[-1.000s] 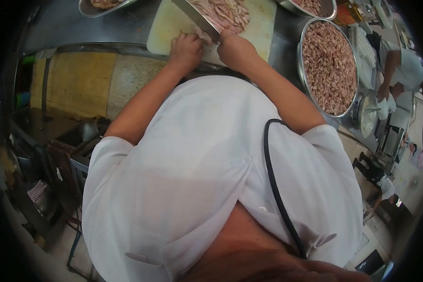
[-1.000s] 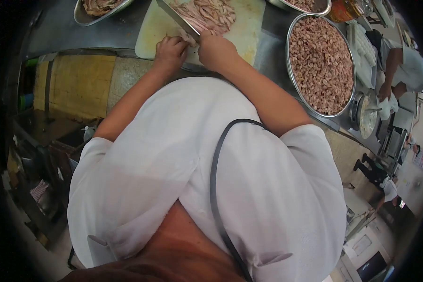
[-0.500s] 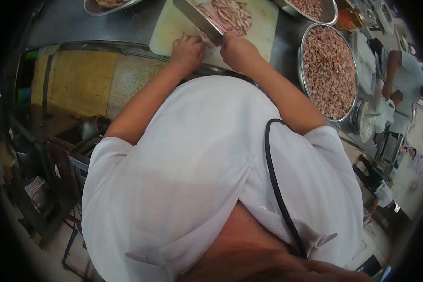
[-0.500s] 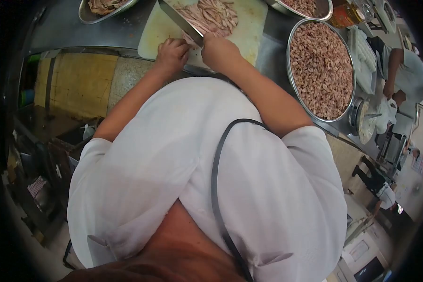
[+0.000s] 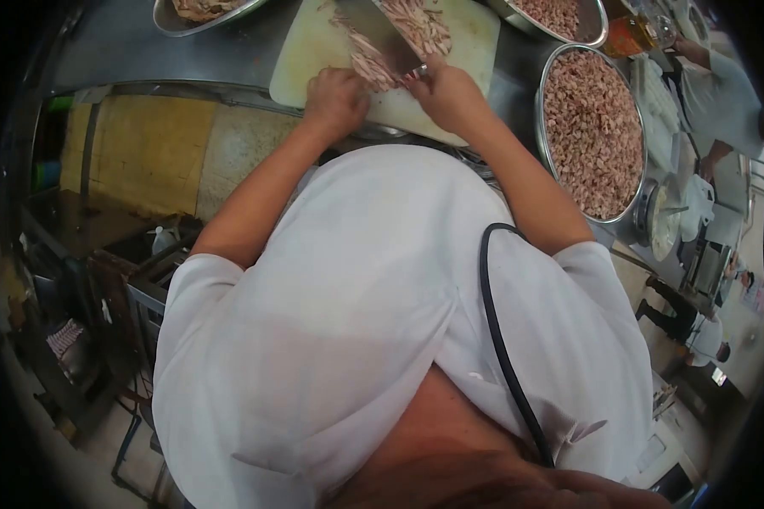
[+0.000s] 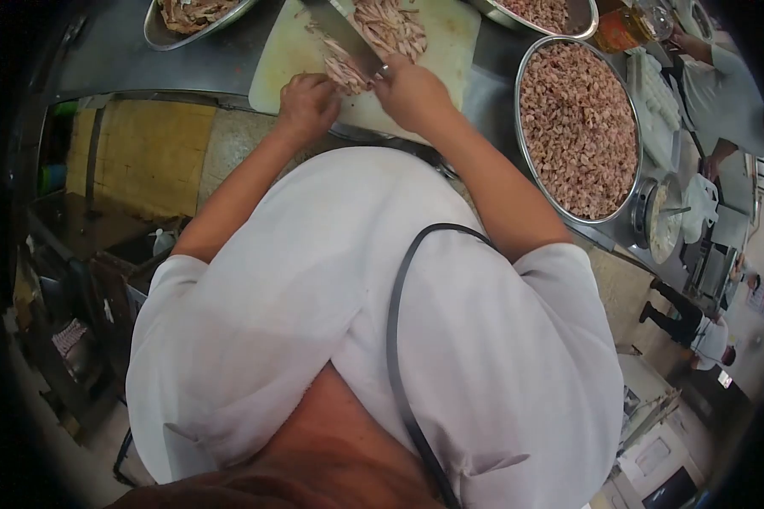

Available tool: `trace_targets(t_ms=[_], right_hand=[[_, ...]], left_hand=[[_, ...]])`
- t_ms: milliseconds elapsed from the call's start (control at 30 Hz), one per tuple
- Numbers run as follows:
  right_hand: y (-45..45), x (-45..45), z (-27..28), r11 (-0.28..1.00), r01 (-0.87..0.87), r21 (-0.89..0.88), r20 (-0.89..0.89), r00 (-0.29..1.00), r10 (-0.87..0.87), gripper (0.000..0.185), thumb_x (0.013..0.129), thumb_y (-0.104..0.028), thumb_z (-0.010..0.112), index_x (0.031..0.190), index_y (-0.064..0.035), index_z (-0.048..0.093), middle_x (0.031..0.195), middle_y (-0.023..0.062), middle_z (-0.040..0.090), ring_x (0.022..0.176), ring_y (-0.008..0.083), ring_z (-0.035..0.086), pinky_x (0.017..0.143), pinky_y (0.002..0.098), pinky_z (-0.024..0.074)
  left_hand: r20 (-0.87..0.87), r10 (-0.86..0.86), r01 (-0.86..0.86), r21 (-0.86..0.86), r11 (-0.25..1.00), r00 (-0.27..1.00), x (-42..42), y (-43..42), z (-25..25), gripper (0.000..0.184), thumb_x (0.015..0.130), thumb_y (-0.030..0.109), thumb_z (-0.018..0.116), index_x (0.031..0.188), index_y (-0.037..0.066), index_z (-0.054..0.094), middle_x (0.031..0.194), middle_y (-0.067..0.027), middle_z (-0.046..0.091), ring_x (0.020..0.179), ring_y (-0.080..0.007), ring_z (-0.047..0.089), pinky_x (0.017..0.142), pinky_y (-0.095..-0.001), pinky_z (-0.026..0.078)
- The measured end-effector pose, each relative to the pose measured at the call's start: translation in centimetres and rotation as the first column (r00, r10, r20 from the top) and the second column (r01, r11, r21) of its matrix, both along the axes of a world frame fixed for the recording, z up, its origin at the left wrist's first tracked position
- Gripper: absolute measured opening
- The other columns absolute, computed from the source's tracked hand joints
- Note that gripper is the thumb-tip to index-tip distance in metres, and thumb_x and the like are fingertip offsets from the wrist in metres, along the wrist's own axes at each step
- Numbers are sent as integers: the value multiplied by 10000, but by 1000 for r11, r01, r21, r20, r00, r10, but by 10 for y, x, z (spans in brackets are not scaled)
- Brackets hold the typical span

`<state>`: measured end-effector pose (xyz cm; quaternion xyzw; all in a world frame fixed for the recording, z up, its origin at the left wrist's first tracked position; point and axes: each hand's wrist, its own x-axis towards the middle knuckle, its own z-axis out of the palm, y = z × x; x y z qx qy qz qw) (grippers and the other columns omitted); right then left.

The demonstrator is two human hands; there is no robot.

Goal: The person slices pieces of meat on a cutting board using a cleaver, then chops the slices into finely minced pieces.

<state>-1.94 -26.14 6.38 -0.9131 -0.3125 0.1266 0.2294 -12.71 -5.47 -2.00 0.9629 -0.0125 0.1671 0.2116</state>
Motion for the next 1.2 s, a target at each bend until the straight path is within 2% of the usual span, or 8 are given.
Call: trace_targets(t_ms=[133,233,400,633,733,1000,1133,1200], right_hand=[[-25,30,24,979,151,-139,211,970,-120,272,918,-274,605,1050,-36,620,927,236,718,918,430,696,813,535,541],[-42,53,17,969,177,-170,285,951,-123,262,909,-261,607,1048,-39,621,929,232,720,916,426,698,806,530,543],[-44,67,3,961,176,-213,272,955,-115,217,911,-198,556,1040,-37,621,938,225,724,912,425,699,799,525,547],[-40,38,-8,965,-25,-260,162,984,69,176,896,-147,542,1027,-39,589,910,236,710,882,441,692,773,539,543],[-48,16,-11,975,-40,-217,118,991,67,194,885,-154,570,1039,-37,575,853,252,690,851,458,679,762,539,534],[-96,-3,28,976,195,-97,-114,972,-206,287,884,-207,623,1047,21,562,894,288,686,897,489,660,808,541,520],[-120,-13,23,939,316,-132,-107,938,-331,277,892,-184,616,1038,42,552,865,294,686,858,475,677,779,535,526],[-126,-24,14,930,342,-136,-81,932,-354,313,891,-182,615,1089,52,552,865,292,690,850,471,680,780,534,530]], left_hand=[[101,158,-157,-19,987,982,18,-10,-8,397,886,360,696,1133,51,671,1223,-150,640,1193,-386,544,1013,-583,402],[-113,322,-321,25,947,940,40,-28,-19,582,941,488,616,1251,-4,585,1312,-209,574,1296,-451,457,1083,-668,298],[-181,447,-480,-247,842,876,76,-45,-21,878,952,585,548,1468,-103,372,1545,-322,345,1486,-515,212,1169,-694,135],[11,573,-531,-364,765,819,125,-47,-35,839,928,522,589,1458,-96,384,1535,-337,355,1475,-518,242,1205,-611,168],[43,537,-498,-318,807,843,132,-38,-41,854,900,477,629,1470,-105,372,1507,-336,408,1439,-472,352,1180,-541,286],[189,37,18,-282,959,981,140,-14,-33,760,895,471,672,1421,-49,498,1433,-277,527,1327,-433,505,1129,-454,395],[205,38,-3,-172,985,978,154,36,-35,746,951,533,590,1435,-27,499,1463,-248,517,1389,-401,458,1153,-496,359],[50,371,-373,19,928,927,167,76,-51,773,968,602,516,1436,-12,508,1478,-226,514,1440,-390,400,1169,-574,298]])
